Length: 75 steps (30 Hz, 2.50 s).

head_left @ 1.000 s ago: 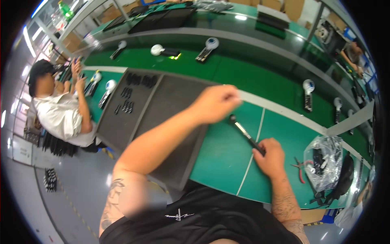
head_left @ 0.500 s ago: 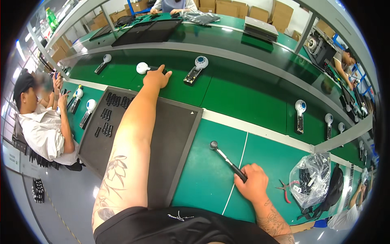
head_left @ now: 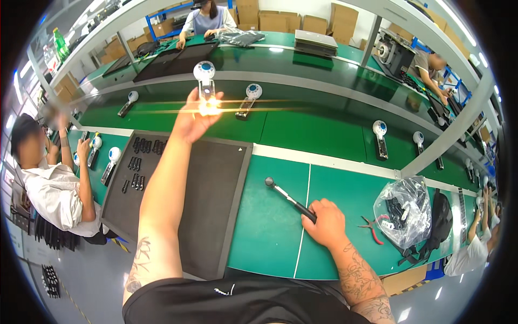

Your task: Assembling small electronic devices by attaching circular components to circuit boards and tapping them into place using a small hammer.

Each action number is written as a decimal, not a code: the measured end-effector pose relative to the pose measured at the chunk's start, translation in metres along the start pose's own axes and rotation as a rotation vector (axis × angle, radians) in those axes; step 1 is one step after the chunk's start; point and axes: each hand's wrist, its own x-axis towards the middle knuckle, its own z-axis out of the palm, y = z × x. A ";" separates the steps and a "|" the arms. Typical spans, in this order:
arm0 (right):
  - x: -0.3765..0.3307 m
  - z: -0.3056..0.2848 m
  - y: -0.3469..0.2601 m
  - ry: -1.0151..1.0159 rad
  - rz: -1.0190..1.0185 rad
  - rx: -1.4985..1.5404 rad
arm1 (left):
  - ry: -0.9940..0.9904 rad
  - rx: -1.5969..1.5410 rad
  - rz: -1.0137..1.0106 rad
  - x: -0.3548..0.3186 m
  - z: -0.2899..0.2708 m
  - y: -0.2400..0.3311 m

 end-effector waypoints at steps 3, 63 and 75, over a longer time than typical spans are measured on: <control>-0.005 0.003 -0.001 -0.013 0.008 -0.012 | -0.168 0.002 -0.045 -0.043 0.065 -0.021; -0.045 -0.076 -0.037 0.320 -0.091 0.322 | -0.594 -0.025 -0.404 -0.141 0.166 -0.141; -0.066 -0.081 -0.017 0.362 -0.183 0.424 | -0.454 -0.048 -0.454 -0.146 0.173 -0.147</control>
